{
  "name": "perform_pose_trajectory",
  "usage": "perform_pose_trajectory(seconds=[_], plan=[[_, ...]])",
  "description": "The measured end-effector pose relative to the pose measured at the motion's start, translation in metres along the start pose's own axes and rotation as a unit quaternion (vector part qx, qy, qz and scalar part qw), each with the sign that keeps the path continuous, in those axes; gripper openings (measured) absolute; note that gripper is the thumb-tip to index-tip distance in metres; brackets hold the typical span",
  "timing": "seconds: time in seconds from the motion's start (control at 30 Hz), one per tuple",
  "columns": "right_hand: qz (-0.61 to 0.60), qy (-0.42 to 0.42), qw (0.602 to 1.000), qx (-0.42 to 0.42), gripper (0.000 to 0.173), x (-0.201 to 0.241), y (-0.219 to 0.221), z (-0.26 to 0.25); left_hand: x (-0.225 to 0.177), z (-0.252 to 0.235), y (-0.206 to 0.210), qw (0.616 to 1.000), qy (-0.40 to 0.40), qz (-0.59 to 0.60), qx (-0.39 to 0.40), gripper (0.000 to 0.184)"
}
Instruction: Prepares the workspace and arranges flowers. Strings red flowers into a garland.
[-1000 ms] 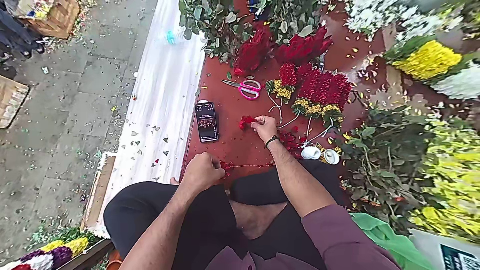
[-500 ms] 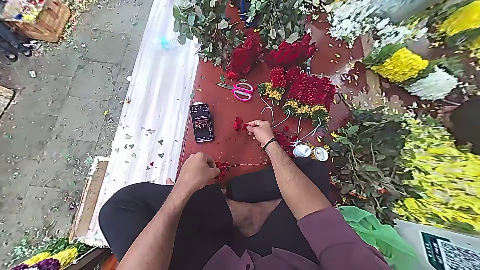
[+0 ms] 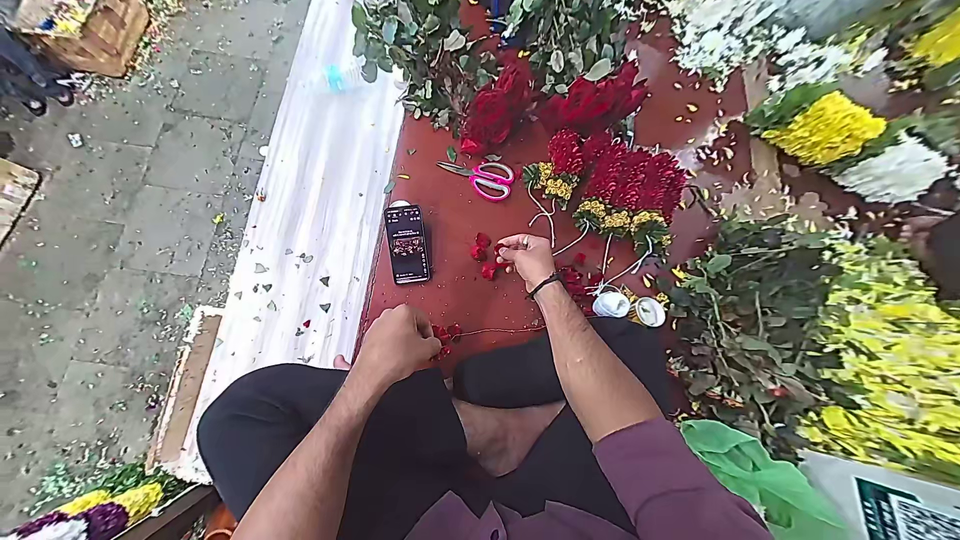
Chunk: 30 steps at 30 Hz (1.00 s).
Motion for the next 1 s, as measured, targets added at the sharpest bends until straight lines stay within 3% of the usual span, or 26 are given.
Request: perform_pose_trajectory(seconds=[0.3,0.57,0.77,1.0], plan=[[-0.083,-0.035,0.995,0.044,0.014,0.027,-0.005,0.034,-0.002,0.002,-0.003,1.0,-0.001,-0.003,0.001,0.017],[-0.127,-0.069,0.984,0.104,0.02,0.045,0.001,0.117,-0.002,0.005,-0.002,1.0,0.002,-0.002,0.009,0.018],[-0.124,-0.169,0.967,0.148,0.028,0.054,0.008,0.139,0.0,0.002,-0.001,1.0,-0.002,-0.001,0.006,0.018],[-0.11,-0.219,0.958,0.146,0.009,0.058,0.021,0.148,0.005,-0.004,0.003,1.0,-0.008,0.01,-0.012,0.019]])
Point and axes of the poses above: each hand's wrist, its own z-axis away from the middle knuckle, its own y-axis out of the palm, x = y × z, the point moved 1 cm from there along -z, towards the middle knuckle, and after that the axes turned 4 degrees about -x, right-handed, at the moved point
